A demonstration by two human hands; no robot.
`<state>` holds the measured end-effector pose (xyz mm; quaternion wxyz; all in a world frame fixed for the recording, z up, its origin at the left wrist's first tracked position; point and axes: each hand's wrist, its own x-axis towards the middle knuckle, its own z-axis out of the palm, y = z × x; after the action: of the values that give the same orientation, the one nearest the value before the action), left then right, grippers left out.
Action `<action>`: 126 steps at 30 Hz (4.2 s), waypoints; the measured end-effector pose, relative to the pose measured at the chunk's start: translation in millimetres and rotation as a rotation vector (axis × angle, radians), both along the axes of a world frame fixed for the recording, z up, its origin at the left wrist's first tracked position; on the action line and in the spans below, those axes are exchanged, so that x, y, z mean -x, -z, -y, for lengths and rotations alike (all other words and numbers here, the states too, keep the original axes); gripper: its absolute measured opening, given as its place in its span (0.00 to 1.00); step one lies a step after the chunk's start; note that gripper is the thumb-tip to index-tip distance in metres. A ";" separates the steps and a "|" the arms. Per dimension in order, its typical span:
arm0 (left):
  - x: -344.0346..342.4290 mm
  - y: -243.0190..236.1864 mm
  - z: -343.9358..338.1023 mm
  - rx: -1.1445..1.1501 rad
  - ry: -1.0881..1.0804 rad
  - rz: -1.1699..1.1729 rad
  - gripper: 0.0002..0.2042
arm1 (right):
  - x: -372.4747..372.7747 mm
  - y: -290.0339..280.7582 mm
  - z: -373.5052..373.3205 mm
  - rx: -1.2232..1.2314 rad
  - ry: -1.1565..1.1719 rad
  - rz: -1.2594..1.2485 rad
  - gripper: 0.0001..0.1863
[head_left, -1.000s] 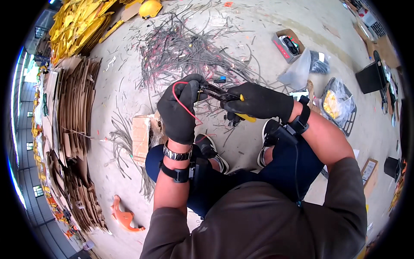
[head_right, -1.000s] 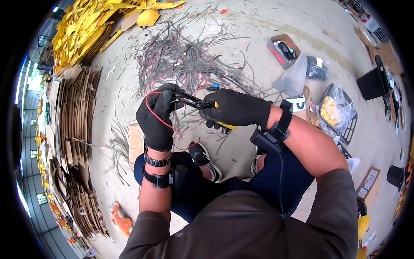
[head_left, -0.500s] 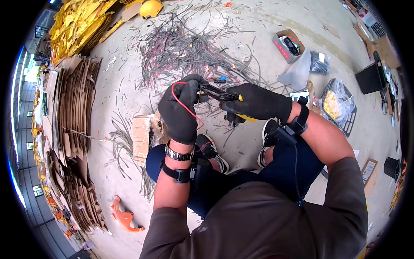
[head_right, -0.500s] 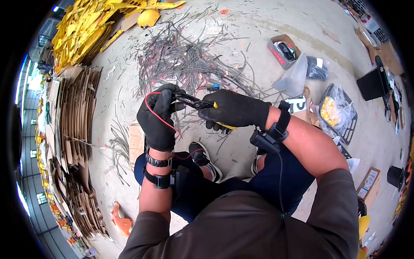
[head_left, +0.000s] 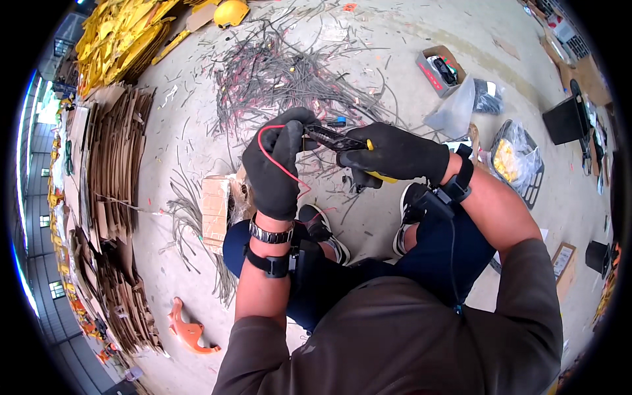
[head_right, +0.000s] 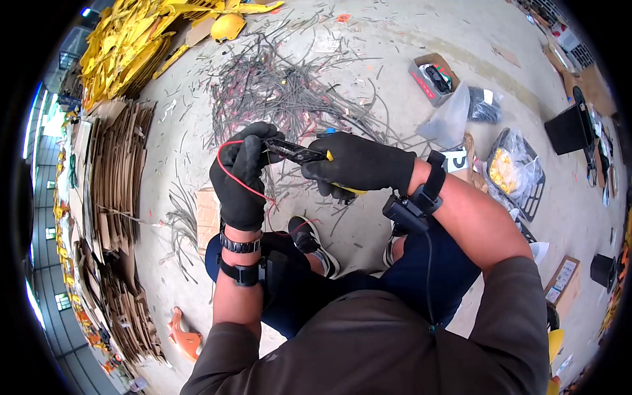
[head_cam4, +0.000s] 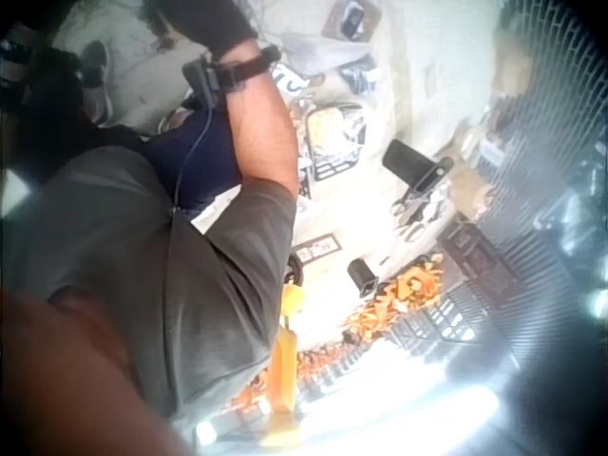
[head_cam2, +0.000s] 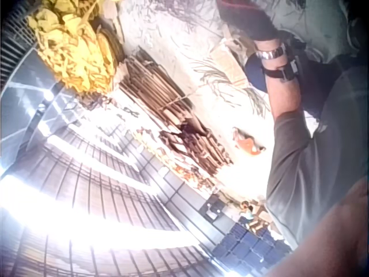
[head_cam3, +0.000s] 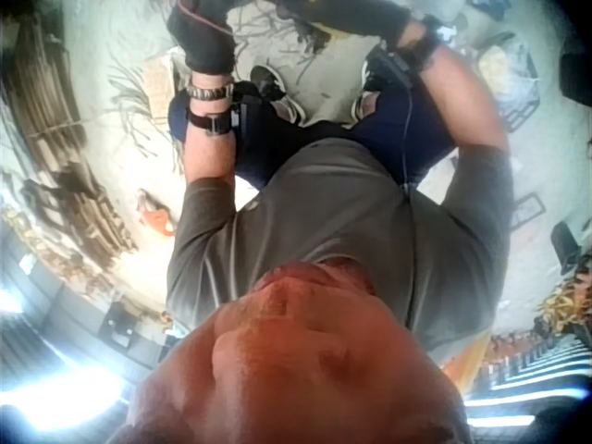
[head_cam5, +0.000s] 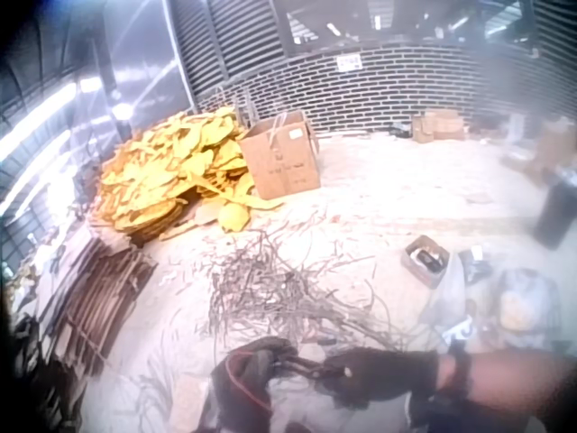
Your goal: The person strips insulation from multiple colored wires using a wire stripper and manipulates the exposed wire ends.
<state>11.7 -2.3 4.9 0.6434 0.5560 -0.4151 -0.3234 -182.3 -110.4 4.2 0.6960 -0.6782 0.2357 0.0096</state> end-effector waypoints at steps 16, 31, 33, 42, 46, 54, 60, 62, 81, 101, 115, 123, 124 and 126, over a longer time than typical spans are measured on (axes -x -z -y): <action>-3.4 -3.4 -11.7 -0.206 0.046 -0.013 0.15 | 2.2 -2.0 -3.8 0.902 -0.062 -0.018 0.12; -3.5 5.0 -1.3 -0.058 0.003 -0.033 0.17 | 9.0 9.2 4.6 0.327 -0.043 0.069 0.17; -1.1 4.7 -1.3 -0.031 0.025 -0.004 0.17 | 8.9 6.9 5.0 0.281 -0.045 0.092 0.18; -0.4 8.1 -0.5 0.041 0.042 0.009 0.13 | 10.1 3.7 7.0 0.172 -0.046 0.070 0.18; -3.8 10.3 -0.1 0.046 0.097 0.035 0.16 | 10.2 7.9 6.9 0.154 -0.039 0.078 0.18; -1.2 3.7 -3.2 -0.010 0.061 0.026 0.17 | 7.3 6.9 4.6 0.066 -0.004 -0.013 0.16; -6.8 -3.5 -4.2 -0.008 0.178 -0.037 0.16 | 11.3 -9.4 10.7 0.095 -0.078 -0.041 0.18; -8.3 -5.4 -6.2 0.016 0.217 -0.045 0.16 | 12.8 -12.4 13.1 0.054 -0.102 -0.052 0.19; 2.0 -6.7 -9.8 0.161 0.020 0.288 0.11 | 9.5 -2.8 -1.6 -0.166 -0.042 0.107 0.20; 1.2 -13.1 -9.9 0.134 0.128 0.200 0.14 | 10.6 -11.8 0.7 0.013 -0.065 0.036 0.15; -8.0 1.1 -14.5 0.137 0.200 -0.039 0.16 | 6.7 -12.6 -6.7 0.134 -0.033 0.033 0.14; -4.0 8.0 -12.1 0.087 0.111 -0.091 0.15 | 5.6 -6.6 -9.2 0.750 0.013 0.068 0.11; -3.3 8.3 -11.6 0.076 0.105 -0.080 0.15 | 4.9 -6.1 -8.4 0.831 0.006 0.032 0.10; 0.8 8.0 -11.1 0.032 0.079 -0.106 0.15 | 3.6 -4.1 -6.2 0.959 -0.018 -0.023 0.08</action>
<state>10.8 8.8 -3.1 0.6600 0.5109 -0.4070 -0.3710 -185.9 -104.2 8.3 0.3016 -0.9248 0.2152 -0.0865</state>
